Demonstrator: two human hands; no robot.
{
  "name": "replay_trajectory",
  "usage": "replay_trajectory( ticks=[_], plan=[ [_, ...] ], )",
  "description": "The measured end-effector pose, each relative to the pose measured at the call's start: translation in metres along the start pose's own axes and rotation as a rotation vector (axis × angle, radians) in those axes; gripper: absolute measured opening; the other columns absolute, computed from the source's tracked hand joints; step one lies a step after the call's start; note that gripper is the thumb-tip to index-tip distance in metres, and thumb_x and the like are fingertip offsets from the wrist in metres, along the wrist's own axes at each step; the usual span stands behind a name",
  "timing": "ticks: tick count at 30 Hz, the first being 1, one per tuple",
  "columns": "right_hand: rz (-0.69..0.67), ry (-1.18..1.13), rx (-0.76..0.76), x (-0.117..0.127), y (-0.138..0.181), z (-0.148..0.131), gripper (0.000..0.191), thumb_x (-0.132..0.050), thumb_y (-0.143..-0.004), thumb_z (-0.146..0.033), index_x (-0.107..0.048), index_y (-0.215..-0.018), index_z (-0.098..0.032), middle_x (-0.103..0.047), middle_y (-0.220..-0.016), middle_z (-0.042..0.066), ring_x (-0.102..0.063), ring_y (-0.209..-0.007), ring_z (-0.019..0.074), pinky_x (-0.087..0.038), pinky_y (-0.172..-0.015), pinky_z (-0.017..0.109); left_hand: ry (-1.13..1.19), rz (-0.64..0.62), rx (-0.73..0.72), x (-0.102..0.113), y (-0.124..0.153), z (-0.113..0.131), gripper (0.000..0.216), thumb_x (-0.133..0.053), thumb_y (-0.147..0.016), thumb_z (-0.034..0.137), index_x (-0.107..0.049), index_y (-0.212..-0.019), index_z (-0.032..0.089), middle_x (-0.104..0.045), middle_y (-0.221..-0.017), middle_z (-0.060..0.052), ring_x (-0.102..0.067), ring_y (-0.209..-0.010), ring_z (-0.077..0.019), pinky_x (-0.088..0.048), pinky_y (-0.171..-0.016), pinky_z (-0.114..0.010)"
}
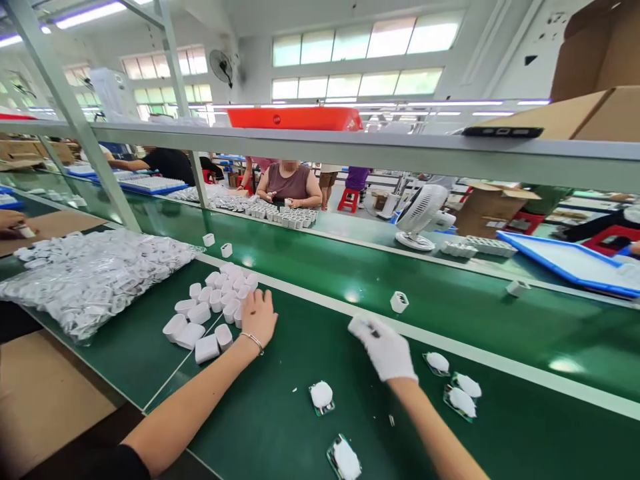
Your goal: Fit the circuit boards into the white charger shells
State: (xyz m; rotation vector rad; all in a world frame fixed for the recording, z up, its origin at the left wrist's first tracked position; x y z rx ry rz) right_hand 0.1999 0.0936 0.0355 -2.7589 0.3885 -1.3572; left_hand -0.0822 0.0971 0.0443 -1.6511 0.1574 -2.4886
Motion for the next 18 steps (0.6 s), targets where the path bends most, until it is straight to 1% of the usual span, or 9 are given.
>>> replay_trajectory(
  ticks=[1,4,7,9,11,13,14,16,18],
  plan=[
    [0.108,0.12,-0.111,0.02,-0.017,0.013,0.033,-0.058,-0.073,-0.049,-0.07,-0.091,-0.024,-0.071,-0.085,0.004,-0.064,-0.082,0.0251,-0.048,-0.074,0.032,-0.041,0.051,0.061,0.006,-0.003,-0.008,0.041,-0.048,-0.081,0.01,-0.047,-0.121,0.003,-0.048,-0.118,-0.027,-0.037,-0.117,-0.0413,-0.032,-0.09,-0.055],
    [0.256,0.25,-0.276,0.062,-0.054,0.047,0.041,-0.042,-0.084,-0.04,-0.066,-0.102,-0.012,-0.067,-0.098,0.018,-0.06,-0.093,0.0318,-0.045,-0.074,0.038,-0.128,0.144,0.172,0.015,-0.01,-0.025,0.037,-0.04,-0.081,0.008,-0.05,-0.116,0.0,-0.05,-0.115,-0.028,-0.038,-0.115,-0.0411,-0.033,-0.086,-0.052],
    [0.262,0.317,-0.378,0.076,-0.069,0.076,0.043,-0.036,-0.086,-0.03,-0.063,-0.106,-0.004,-0.064,-0.099,0.026,-0.061,-0.092,0.0351,-0.045,-0.07,0.04,-0.187,0.193,0.231,0.019,-0.013,-0.036,0.034,-0.037,-0.08,0.006,-0.058,-0.107,0.003,-0.054,-0.11,-0.027,-0.041,-0.111,-0.0401,-0.034,-0.082,-0.049],
    [0.221,0.345,-0.396,0.08,-0.073,0.089,0.044,-0.039,-0.085,-0.031,-0.061,-0.111,-0.003,-0.064,-0.099,0.026,-0.062,-0.092,0.0344,-0.045,-0.07,0.039,-0.216,0.212,0.245,0.021,-0.015,-0.04,0.035,-0.035,-0.079,0.004,-0.062,-0.1,0.003,-0.055,-0.108,-0.026,-0.042,-0.11,-0.0401,-0.035,-0.08,-0.048],
    [0.198,0.374,-0.393,0.088,-0.072,0.098,0.052,-0.043,-0.084,-0.036,-0.054,-0.122,-0.003,-0.061,-0.11,0.026,-0.059,-0.1,0.0346,-0.044,-0.077,0.039,-0.236,0.22,0.237,0.024,-0.015,-0.04,0.035,-0.035,-0.078,0.003,-0.065,-0.095,0.004,-0.055,-0.108,-0.026,-0.044,-0.108,-0.0406,-0.035,-0.079,-0.048],
    [0.167,0.4,-0.379,0.101,-0.066,0.104,0.06,-0.046,-0.082,-0.042,-0.047,-0.13,-0.005,-0.057,-0.119,0.025,-0.055,-0.109,0.034,-0.042,-0.084,0.039,-0.248,0.22,0.208,0.023,-0.014,-0.034,0.033,-0.035,-0.08,0.006,-0.066,-0.093,0.005,-0.053,-0.113,-0.026,-0.044,-0.108,-0.0412,-0.035,-0.079,-0.049],
    [0.135,0.407,-0.364,0.106,-0.061,0.107,0.062,-0.048,-0.081,-0.044,-0.047,-0.13,-0.007,-0.057,-0.12,0.022,-0.055,-0.11,0.0325,-0.042,-0.085,0.038,-0.247,0.216,0.178,0.022,-0.013,-0.028,0.031,-0.037,-0.081,0.009,-0.066,-0.092,0.007,-0.052,-0.116,-0.024,-0.044,-0.109,-0.0408,-0.035,-0.08,-0.049],
    [0.044,0.412,-0.321,0.112,-0.044,0.11,0.059,-0.055,-0.075,-0.046,-0.054,-0.125,-0.013,-0.062,-0.116,0.016,-0.058,-0.104,0.028,-0.043,-0.084,0.033,-0.198,0.174,0.044,0.013,-0.008,-0.009,0.028,-0.04,-0.083,0.015,-0.065,-0.093,0.01,-0.051,-0.122,-0.02,-0.045,-0.109,-0.0383,-0.035,-0.084,-0.049],
    [-0.04,0.428,-0.283,0.108,-0.024,0.109,0.057,-0.063,-0.067,-0.045,-0.06,-0.118,-0.02,-0.066,-0.108,0.01,-0.061,-0.097,0.0247,-0.044,-0.08,0.03,-0.109,0.088,-0.144,-0.001,0.002,0.015,0.023,-0.043,-0.083,0.019,-0.064,-0.09,0.014,-0.054,-0.121,-0.015,-0.05,-0.104,-0.0318,-0.036,-0.086,-0.045]
  ],
)
Point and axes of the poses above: each hand's wrist, its own y-axis away from the middle knuckle, its own x-axis out of the back of the hand, z = x × y, the point moved 6 cm from there along -y, towards the middle knuckle
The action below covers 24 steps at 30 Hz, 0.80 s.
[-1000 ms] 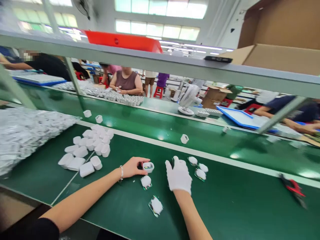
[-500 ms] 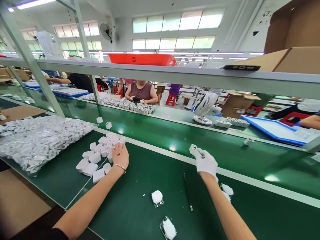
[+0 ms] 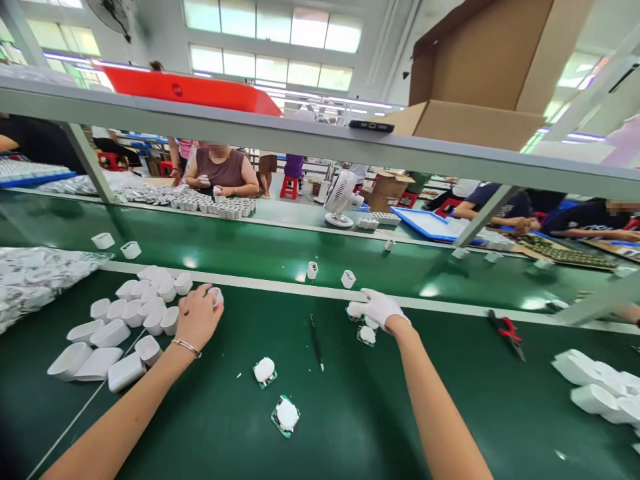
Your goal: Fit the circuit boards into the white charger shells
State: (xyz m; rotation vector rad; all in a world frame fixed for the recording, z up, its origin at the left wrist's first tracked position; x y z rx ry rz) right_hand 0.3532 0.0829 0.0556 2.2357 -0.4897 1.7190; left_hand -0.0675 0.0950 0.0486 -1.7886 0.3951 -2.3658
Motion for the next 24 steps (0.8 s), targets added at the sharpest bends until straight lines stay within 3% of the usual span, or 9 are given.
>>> replay_trajectory(
  ticks=[2,5,9,11,13,16,19,21,24],
  plan=[
    [-0.036,0.05,0.012,-0.01,0.02,-0.003,0.051,-0.067,-0.062,-0.043,-0.065,-0.11,-0.025,-0.068,-0.101,0.007,-0.062,-0.094,0.0257,-0.043,-0.078,0.034,0.092,-0.079,-0.152,-0.012,0.011,0.026,0.018,-0.046,-0.082,0.019,-0.064,-0.08,0.018,-0.061,-0.11,-0.01,-0.055,-0.092,-0.0246,-0.039,-0.084,-0.039],
    [-0.023,0.145,-0.035,-0.026,0.04,-0.015,0.03,-0.059,-0.07,-0.041,-0.069,-0.093,-0.026,-0.069,-0.094,0.009,-0.058,-0.098,0.032,-0.038,-0.08,0.047,0.154,-0.151,-0.236,-0.025,0.027,0.049,0.016,-0.05,-0.08,0.02,-0.059,-0.067,0.019,-0.065,-0.095,-0.005,-0.058,-0.081,-0.0193,-0.041,-0.081,-0.033],
    [-0.001,0.201,-0.029,-0.036,0.051,-0.037,0.028,-0.052,-0.076,-0.043,-0.069,-0.086,-0.024,-0.067,-0.098,0.013,-0.053,-0.105,0.0355,-0.033,-0.082,0.053,0.212,-0.184,-0.243,-0.029,0.037,0.056,0.01,-0.056,-0.079,0.031,-0.057,-0.077,0.021,-0.063,-0.103,-0.005,-0.058,-0.093,-0.0215,-0.042,-0.083,-0.032],
    [-0.024,0.193,-0.005,-0.035,0.054,-0.042,0.033,-0.05,-0.078,-0.048,-0.07,-0.082,-0.024,-0.068,-0.092,0.012,-0.056,-0.099,0.0344,-0.034,-0.082,0.053,0.267,-0.222,-0.187,-0.031,0.039,0.049,0.027,-0.06,-0.076,0.04,-0.055,-0.094,0.02,-0.061,-0.11,-0.007,-0.057,-0.1,-0.0241,-0.043,-0.084,-0.033],
    [-0.035,0.174,0.009,-0.03,0.057,-0.042,0.039,-0.043,-0.082,-0.049,-0.071,-0.083,-0.023,-0.069,-0.087,0.012,-0.06,-0.093,0.0326,-0.035,-0.082,0.051,0.373,-0.292,-0.102,-0.037,0.039,0.04,0.057,-0.065,-0.07,0.046,-0.046,-0.117,0.019,-0.057,-0.118,-0.01,-0.056,-0.105,-0.027,-0.043,-0.087,-0.036],
    [-0.002,0.13,0.068,-0.024,0.064,-0.039,0.038,-0.042,-0.084,-0.042,-0.066,-0.107,-0.023,-0.065,-0.11,0.012,-0.055,-0.107,0.0307,-0.037,-0.087,0.045,0.583,-0.382,-0.063,-0.048,0.037,0.032,0.085,-0.073,-0.061,0.039,-0.033,-0.133,0.016,-0.056,-0.119,-0.013,-0.057,-0.104,-0.0283,-0.043,-0.087,-0.037],
    [-0.021,0.064,0.208,-0.03,0.07,-0.041,0.048,-0.057,-0.073,-0.028,-0.056,-0.122,-0.026,-0.058,-0.125,0.005,-0.048,-0.119,0.024,-0.036,-0.094,0.035,0.696,-0.423,-0.119,-0.057,0.033,0.032,0.067,-0.073,-0.062,0.029,-0.048,-0.122,0.014,-0.063,-0.093,-0.007,-0.06,-0.08,-0.022,-0.047,-0.073,-0.033],
    [-0.05,0.027,0.256,-0.037,0.071,-0.043,0.05,-0.06,-0.069,-0.021,-0.058,-0.119,-0.025,-0.064,-0.115,0.004,-0.055,-0.11,0.0218,-0.037,-0.094,0.033,0.718,-0.436,-0.142,-0.061,0.031,0.034,0.054,-0.072,-0.064,0.027,-0.056,-0.114,0.014,-0.061,-0.076,-0.001,-0.057,-0.067,-0.0173,-0.046,-0.064,-0.029],
    [-0.034,-0.018,0.245,-0.042,0.07,-0.046,0.037,-0.06,-0.069,-0.025,-0.064,-0.106,-0.022,-0.07,-0.099,0.005,-0.061,-0.097,0.024,-0.039,-0.091,0.039,0.744,-0.43,-0.169,-0.061,0.031,0.039,0.055,-0.074,-0.063,0.026,-0.059,-0.114,0.016,-0.058,-0.075,0.001,-0.051,-0.063,-0.014,-0.044,-0.062,-0.027]
  ],
)
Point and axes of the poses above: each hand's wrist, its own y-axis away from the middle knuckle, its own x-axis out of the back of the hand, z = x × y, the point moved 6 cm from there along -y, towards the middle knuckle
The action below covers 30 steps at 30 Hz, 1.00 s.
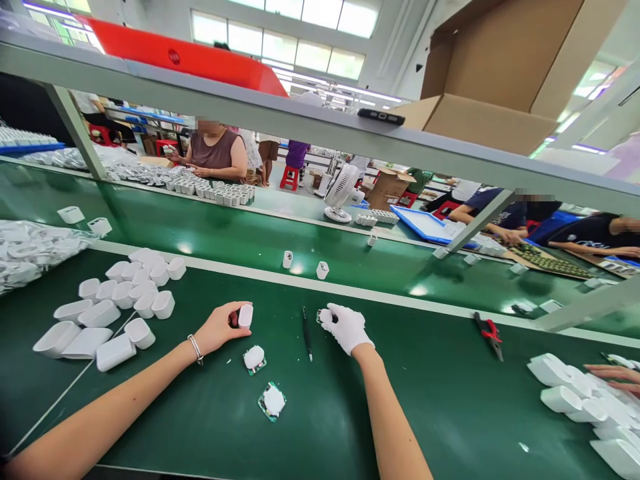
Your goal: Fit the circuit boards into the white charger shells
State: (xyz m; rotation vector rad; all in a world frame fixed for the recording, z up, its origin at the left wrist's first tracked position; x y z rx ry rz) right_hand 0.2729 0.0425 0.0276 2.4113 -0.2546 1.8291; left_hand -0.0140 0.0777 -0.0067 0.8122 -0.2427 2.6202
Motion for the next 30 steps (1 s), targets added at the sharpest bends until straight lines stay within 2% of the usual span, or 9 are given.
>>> replay_trajectory(
  ticks=[5,9,13,15,17,20,23,25,30],
  plan=[
    [0.119,-0.172,0.06,0.005,0.015,-0.032,0.026,-0.06,-0.069,-0.033,-0.062,-0.092,-0.021,-0.071,-0.086,0.004,-0.065,-0.086,0.0222,-0.045,-0.087,0.041,0.011,0.0,-0.118,-0.003,0.008,0.018,0.064,-0.073,-0.066,0.029,-0.051,-0.127,0.025,-0.055,-0.093,-0.001,-0.049,-0.068,-0.0125,-0.046,-0.065,-0.026],
    [0.269,-0.582,0.418,0.017,0.049,-0.082,0.027,-0.061,-0.07,-0.03,-0.061,-0.096,-0.021,-0.07,-0.088,0.004,-0.067,-0.078,0.0191,-0.055,-0.076,0.035,-0.009,-0.02,-0.309,-0.009,0.018,0.035,0.07,-0.067,-0.073,0.027,-0.037,-0.137,0.028,-0.052,-0.1,-0.001,-0.048,-0.071,-0.0116,-0.048,-0.068,-0.026],
    [0.419,-0.551,0.644,0.022,0.076,-0.111,0.029,-0.063,-0.071,-0.024,-0.063,-0.1,-0.023,-0.07,-0.095,0.006,-0.067,-0.083,0.0202,-0.056,-0.077,0.035,-0.042,0.019,-0.442,-0.011,0.024,0.042,0.071,-0.066,-0.073,0.023,-0.036,-0.137,0.026,-0.051,-0.099,-0.002,-0.05,-0.073,-0.0111,-0.049,-0.07,-0.026],
    [0.45,-0.545,0.654,0.021,0.081,-0.115,0.031,-0.064,-0.07,-0.022,-0.063,-0.101,-0.023,-0.07,-0.094,0.006,-0.067,-0.081,0.0201,-0.057,-0.076,0.035,-0.08,0.1,-0.443,-0.008,0.024,0.043,0.063,-0.071,-0.067,0.022,-0.049,-0.126,0.023,-0.05,-0.092,-0.001,-0.052,-0.072,-0.0121,-0.049,-0.067,-0.025],
    [0.428,-0.591,0.622,0.015,0.081,-0.113,0.032,-0.066,-0.069,-0.022,-0.063,-0.101,-0.023,-0.071,-0.09,0.005,-0.068,-0.076,0.0192,-0.058,-0.073,0.034,-0.112,0.199,-0.42,-0.003,0.024,0.043,0.039,-0.072,-0.064,0.019,-0.062,-0.102,0.019,-0.049,-0.081,0.0,-0.052,-0.068,-0.0124,-0.049,-0.061,-0.024],
    [0.397,-0.72,0.536,0.002,0.079,-0.109,0.032,-0.069,-0.068,-0.025,-0.062,-0.099,-0.021,-0.07,-0.085,0.004,-0.067,-0.068,0.0176,-0.059,-0.067,0.033,-0.082,0.305,-0.485,0.003,0.028,0.048,0.011,-0.063,-0.071,0.015,-0.061,-0.082,0.017,-0.054,-0.084,-0.003,-0.056,-0.073,-0.0143,-0.051,-0.065,-0.026],
    [0.457,-0.83,0.456,-0.006,0.081,-0.103,0.032,-0.072,-0.068,-0.031,-0.063,-0.097,-0.02,-0.07,-0.083,0.005,-0.067,-0.068,0.0185,-0.059,-0.067,0.034,-0.029,0.314,-0.648,0.001,0.036,0.055,0.027,-0.049,-0.081,0.012,-0.056,-0.107,0.017,-0.06,-0.103,-0.009,-0.059,-0.094,-0.0178,-0.051,-0.081,-0.032],
    [0.495,-0.847,0.44,-0.008,0.084,-0.102,0.033,-0.073,-0.069,-0.033,-0.063,-0.097,-0.02,-0.071,-0.085,0.006,-0.068,-0.071,0.0199,-0.059,-0.068,0.035,-0.051,0.286,-0.702,-0.004,0.04,0.057,0.043,-0.042,-0.085,0.01,-0.045,-0.127,0.018,-0.061,-0.104,-0.009,-0.058,-0.095,-0.0174,-0.052,-0.083,-0.033],
    [0.603,-0.702,0.614,0.004,0.1,-0.108,0.039,-0.073,-0.071,-0.028,-0.063,-0.108,-0.024,-0.071,-0.097,0.006,-0.069,-0.082,0.0229,-0.06,-0.074,0.037,-0.164,0.264,-0.709,-0.007,0.048,0.061,0.068,-0.044,-0.082,0.013,-0.016,-0.145,0.017,-0.051,-0.114,-0.014,-0.051,-0.106,-0.0236,-0.049,-0.089,-0.041]
  ],
)
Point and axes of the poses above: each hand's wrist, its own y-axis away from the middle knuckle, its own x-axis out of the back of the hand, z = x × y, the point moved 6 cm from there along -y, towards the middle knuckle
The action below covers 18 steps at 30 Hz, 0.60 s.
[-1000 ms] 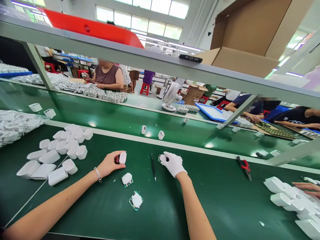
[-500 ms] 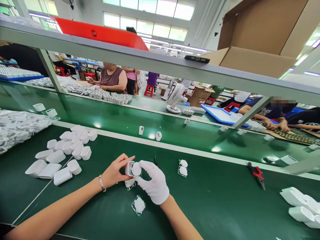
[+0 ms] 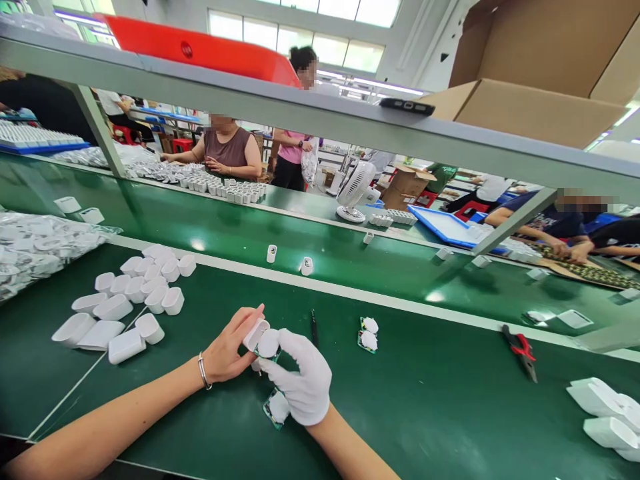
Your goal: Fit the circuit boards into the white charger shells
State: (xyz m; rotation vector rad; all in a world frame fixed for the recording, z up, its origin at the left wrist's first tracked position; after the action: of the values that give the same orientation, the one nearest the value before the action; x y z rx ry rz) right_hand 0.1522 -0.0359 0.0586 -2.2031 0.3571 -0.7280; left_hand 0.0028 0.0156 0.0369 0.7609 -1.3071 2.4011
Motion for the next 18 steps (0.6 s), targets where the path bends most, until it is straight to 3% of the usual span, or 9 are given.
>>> replay_trajectory(
  ticks=[4,7,12,18],
  plan=[
    [-0.047,0.042,0.148,-0.0006,0.0024,-0.0075,0.052,-0.07,-0.075,-0.023,-0.053,-0.124,-0.03,-0.068,-0.108,0.006,-0.068,-0.089,0.0224,-0.061,-0.076,0.036,-0.038,-0.038,-0.045,0.0018,-0.0002,0.0034,0.073,-0.047,-0.084,0.019,-0.009,-0.146,0.018,-0.044,-0.12,-0.016,-0.047,-0.113,-0.0269,-0.048,-0.092,-0.044],
    [-0.071,-0.018,0.164,-0.0037,0.0049,-0.0046,0.055,-0.063,-0.081,-0.022,-0.045,-0.132,-0.031,-0.067,-0.11,0.004,-0.067,-0.092,0.0199,-0.061,-0.078,0.031,-0.089,-0.058,-0.059,0.0002,0.0003,0.002,0.069,-0.046,-0.086,0.019,-0.011,-0.145,0.02,-0.044,-0.12,-0.016,-0.048,-0.111,-0.0267,-0.048,-0.091,-0.043],
    [-0.113,0.025,0.232,-0.0048,0.0045,-0.0079,0.06,-0.059,-0.084,-0.016,-0.036,-0.138,-0.033,-0.063,-0.118,0.003,-0.064,-0.101,0.0187,-0.057,-0.088,0.031,-0.145,0.004,-0.094,0.0011,-0.0001,0.0036,0.065,-0.041,-0.088,0.015,-0.01,-0.145,0.021,-0.044,-0.116,-0.015,-0.05,-0.109,-0.0262,-0.05,-0.088,-0.042],
    [-0.101,0.065,0.314,-0.0015,0.0025,-0.0113,0.063,-0.061,-0.083,-0.018,-0.035,-0.139,-0.03,-0.063,-0.118,0.005,-0.065,-0.098,0.0191,-0.058,-0.086,0.03,-0.16,0.019,-0.13,0.0022,-0.0015,0.0076,0.066,-0.04,-0.088,0.012,-0.009,-0.146,0.02,-0.042,-0.116,-0.016,-0.048,-0.109,-0.026,-0.051,-0.086,-0.04]
  ],
)
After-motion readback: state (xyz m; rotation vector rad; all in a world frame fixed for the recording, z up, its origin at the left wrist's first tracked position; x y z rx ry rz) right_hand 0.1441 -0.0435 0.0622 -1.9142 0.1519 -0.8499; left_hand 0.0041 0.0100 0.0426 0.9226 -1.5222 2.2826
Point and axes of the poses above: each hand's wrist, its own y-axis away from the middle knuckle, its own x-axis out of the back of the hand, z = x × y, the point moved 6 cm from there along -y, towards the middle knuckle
